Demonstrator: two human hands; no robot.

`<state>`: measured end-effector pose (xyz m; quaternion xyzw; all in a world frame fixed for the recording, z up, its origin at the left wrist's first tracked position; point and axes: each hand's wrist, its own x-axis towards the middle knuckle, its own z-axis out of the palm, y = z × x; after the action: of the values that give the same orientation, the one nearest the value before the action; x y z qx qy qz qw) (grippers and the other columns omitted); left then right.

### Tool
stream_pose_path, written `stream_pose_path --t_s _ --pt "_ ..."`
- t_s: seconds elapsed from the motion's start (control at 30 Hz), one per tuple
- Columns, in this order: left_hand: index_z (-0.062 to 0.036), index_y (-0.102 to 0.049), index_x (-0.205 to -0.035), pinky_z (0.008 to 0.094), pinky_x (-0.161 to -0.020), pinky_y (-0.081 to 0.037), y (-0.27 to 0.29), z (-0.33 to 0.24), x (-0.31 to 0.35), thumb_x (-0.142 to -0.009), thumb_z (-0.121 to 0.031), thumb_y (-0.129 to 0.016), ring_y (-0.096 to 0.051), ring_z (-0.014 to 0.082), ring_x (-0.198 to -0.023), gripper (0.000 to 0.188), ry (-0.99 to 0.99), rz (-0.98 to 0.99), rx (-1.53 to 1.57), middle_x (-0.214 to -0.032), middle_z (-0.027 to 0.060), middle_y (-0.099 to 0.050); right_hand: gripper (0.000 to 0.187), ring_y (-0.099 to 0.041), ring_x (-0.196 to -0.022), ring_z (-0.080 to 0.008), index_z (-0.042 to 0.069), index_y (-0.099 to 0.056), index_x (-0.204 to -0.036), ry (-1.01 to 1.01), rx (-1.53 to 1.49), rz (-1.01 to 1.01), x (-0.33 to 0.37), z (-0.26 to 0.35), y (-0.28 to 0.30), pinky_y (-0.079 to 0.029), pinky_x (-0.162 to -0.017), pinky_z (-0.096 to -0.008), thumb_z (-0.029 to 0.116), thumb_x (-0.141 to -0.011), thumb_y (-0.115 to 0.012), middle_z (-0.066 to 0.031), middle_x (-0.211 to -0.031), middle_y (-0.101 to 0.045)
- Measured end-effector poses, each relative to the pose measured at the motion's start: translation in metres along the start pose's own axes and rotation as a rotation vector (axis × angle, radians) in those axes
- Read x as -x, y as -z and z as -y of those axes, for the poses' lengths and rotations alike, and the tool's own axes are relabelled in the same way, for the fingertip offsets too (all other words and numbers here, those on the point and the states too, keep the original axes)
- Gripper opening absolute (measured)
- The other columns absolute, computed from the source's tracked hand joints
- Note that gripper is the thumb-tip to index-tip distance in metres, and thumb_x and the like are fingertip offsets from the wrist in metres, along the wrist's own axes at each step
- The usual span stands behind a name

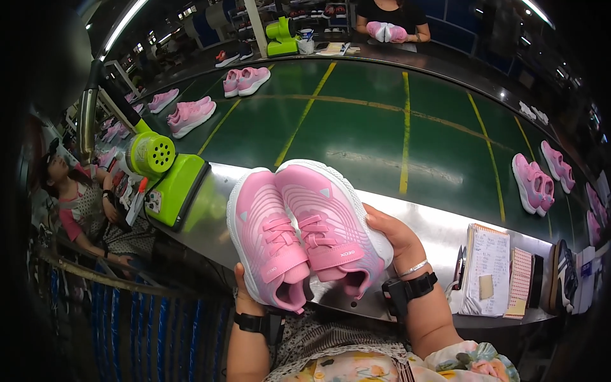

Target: Inspecting pink and white shoes on a conveyor belt in a manufacturing facility.

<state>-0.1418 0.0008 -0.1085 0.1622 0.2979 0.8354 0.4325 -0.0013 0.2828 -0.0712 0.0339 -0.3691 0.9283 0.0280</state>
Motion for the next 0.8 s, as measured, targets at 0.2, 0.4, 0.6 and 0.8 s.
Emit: stream_pose_path --t_s 0.2,0.4,0.6,0.8 --pt "-0.0033 -0.040 -0.131 0.0426 -0.098 -0.041 0.001 -0.005 -0.014 -0.080 -0.038 -0.064 -0.048 0.0257 -0.117 0.066 -0.337 -0.173 0.069 -0.129 0.0101 -0.049 0.056 -0.044 -0.121 -0.0218 0.001 -0.029 -0.136 0.257 -0.157 -0.121 -0.018 -0.011 0.013 -0.037 -0.102 -0.0355 0.022 -0.090 -0.054 -0.0127 -0.135 -0.041" --pt "-0.0190 -0.035 -0.132 0.0437 -0.091 -0.046 -0.024 -0.013 -0.020 -0.081 -0.018 -0.067 -0.048 0.0236 -0.114 0.060 -0.496 -0.379 -0.156 -0.128 0.0048 -0.045 0.060 -0.044 -0.118 -0.0236 0.012 -0.031 -0.134 0.392 -0.045 -0.257 -0.022 -0.015 0.003 -0.037 -0.097 -0.0466 0.020 -0.084 -0.064 -0.0060 -0.130 -0.043" --pt "-0.0219 -0.031 -0.132 0.0380 -0.084 -0.051 -0.041 -0.014 -0.022 -0.083 -0.013 -0.065 -0.049 0.0215 -0.112 0.060 -0.527 -0.406 -0.104 -0.128 0.0035 -0.044 0.055 -0.045 -0.117 -0.0231 0.012 -0.034 -0.132 0.439 -0.087 -0.309 -0.031 -0.028 0.002 -0.038 -0.096 -0.0471 0.020 -0.085 -0.062 -0.0055 -0.128 -0.045" --pt "-0.0221 -0.031 -0.131 0.0368 -0.083 -0.051 -0.047 -0.009 -0.023 -0.083 -0.013 -0.065 -0.049 0.0199 -0.110 0.059 -0.523 -0.398 -0.123 -0.126 0.0015 -0.045 0.051 -0.047 -0.115 -0.0224 0.013 -0.035 -0.130 0.477 -0.166 -0.274 -0.032 -0.030 -0.002 -0.037 -0.097 -0.0462 0.019 -0.086 -0.061 -0.0054 -0.125 -0.047"
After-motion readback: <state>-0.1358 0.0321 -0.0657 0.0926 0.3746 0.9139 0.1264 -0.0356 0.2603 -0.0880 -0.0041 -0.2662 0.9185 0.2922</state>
